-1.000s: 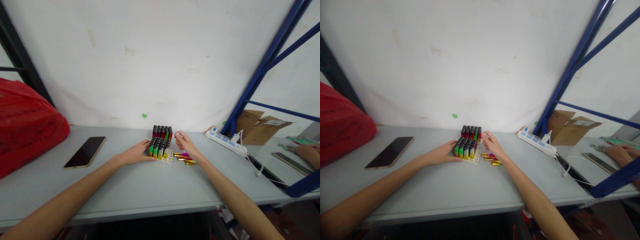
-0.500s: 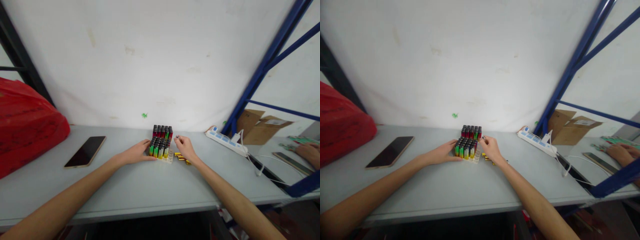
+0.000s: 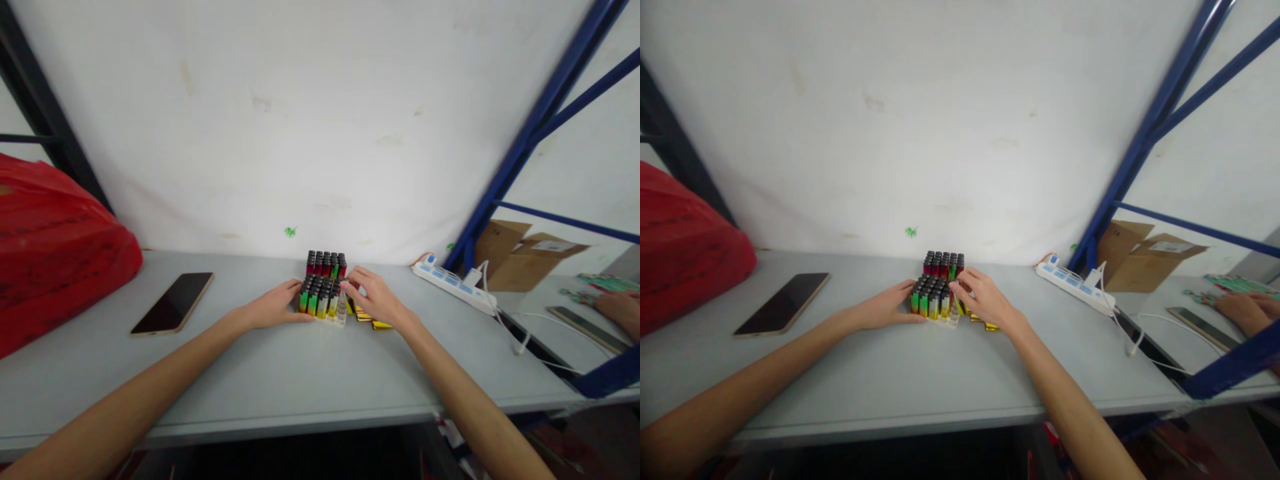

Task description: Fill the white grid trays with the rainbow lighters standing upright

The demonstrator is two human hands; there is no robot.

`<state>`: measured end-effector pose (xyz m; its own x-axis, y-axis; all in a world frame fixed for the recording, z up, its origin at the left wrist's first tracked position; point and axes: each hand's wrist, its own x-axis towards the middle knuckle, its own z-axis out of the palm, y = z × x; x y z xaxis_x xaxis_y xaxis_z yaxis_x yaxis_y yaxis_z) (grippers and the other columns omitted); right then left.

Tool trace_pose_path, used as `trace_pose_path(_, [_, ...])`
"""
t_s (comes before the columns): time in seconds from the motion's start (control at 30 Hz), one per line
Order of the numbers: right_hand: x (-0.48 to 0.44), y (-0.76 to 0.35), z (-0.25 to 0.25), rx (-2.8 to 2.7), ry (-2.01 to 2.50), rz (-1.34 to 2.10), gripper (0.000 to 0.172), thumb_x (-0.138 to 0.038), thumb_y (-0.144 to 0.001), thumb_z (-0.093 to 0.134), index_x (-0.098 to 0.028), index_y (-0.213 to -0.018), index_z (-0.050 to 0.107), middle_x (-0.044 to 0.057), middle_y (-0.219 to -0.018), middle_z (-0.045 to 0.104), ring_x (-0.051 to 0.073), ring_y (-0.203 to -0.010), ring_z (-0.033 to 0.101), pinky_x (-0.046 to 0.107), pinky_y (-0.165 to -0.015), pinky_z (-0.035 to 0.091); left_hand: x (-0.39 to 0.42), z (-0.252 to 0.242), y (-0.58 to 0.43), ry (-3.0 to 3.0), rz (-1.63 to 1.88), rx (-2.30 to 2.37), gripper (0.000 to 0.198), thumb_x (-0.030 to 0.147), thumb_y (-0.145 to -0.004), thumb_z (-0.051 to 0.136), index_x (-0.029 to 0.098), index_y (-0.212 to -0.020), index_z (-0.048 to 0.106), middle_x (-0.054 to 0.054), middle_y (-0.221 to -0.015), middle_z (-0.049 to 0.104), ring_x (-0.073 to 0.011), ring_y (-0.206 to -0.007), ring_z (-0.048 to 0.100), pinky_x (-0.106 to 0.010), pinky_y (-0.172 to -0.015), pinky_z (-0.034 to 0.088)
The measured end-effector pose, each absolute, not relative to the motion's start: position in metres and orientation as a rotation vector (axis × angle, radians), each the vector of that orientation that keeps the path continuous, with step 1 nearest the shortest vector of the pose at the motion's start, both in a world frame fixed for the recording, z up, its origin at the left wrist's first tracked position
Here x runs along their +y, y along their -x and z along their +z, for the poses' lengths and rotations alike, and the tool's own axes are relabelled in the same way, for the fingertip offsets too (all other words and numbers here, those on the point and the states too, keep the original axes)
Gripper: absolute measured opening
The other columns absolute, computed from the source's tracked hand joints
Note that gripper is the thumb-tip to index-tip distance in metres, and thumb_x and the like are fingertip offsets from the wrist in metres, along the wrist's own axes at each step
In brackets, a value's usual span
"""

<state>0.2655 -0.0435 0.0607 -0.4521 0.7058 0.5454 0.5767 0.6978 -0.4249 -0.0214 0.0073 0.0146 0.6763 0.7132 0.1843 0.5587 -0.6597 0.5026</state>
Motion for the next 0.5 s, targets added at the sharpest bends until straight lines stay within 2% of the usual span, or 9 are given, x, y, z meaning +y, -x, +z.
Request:
trace_pose_path(0.13, [-0.046,-0.2684,0.0644,-2.281,1.036,0.273,0.049,-0.055,-0.105,0.052,-0.022,-0.069,0.056,-0.001,-0.062,0.055,0.014,-0.057,0.047,0.028,-0.062,0.037,0.0086,0.0131,0.0224,-2.48,0.552,0.979,0.08,0.073,-0.081,0.075,0.022,-0.141,0.061,-0.013,-0.141,0.063,-0.0369,-0.13,0.061,-0.047,-0.119,0.046])
trace_pose_path(0.33, [-0.0502,-0.2687,0.0644,-2.252,1.01,0.632,0.045,-0.059,-0.1,0.059,-0.022,-0.077,0.068,0.003,-0.074,0.078,0.02,-0.064,0.071,0.031,-0.067,0.052,0.0085,0.0134,0.0217,-2.493,0.558,0.981,0.079,0.073,-0.081,0.075,0.02,-0.138,0.063,-0.014,-0.14,0.063,-0.0375,-0.13,0.061,-0.047,-0.117,0.047])
trace_pose_path(0.5, [-0.05,-0.2674,0.0618,-2.326,1.004,0.704,0.041,-0.057,-0.1,0.061,-0.022,-0.081,0.069,0.004,-0.077,0.081,0.022,-0.066,0.074,0.03,-0.065,0.052,0.007,0.0148,0.021,-2.498,0.544,0.961,0.077,0.071,-0.083,0.075,0.02,-0.14,0.062,-0.015,-0.14,0.063,-0.037,-0.13,0.06,-0.048,-0.118,0.045])
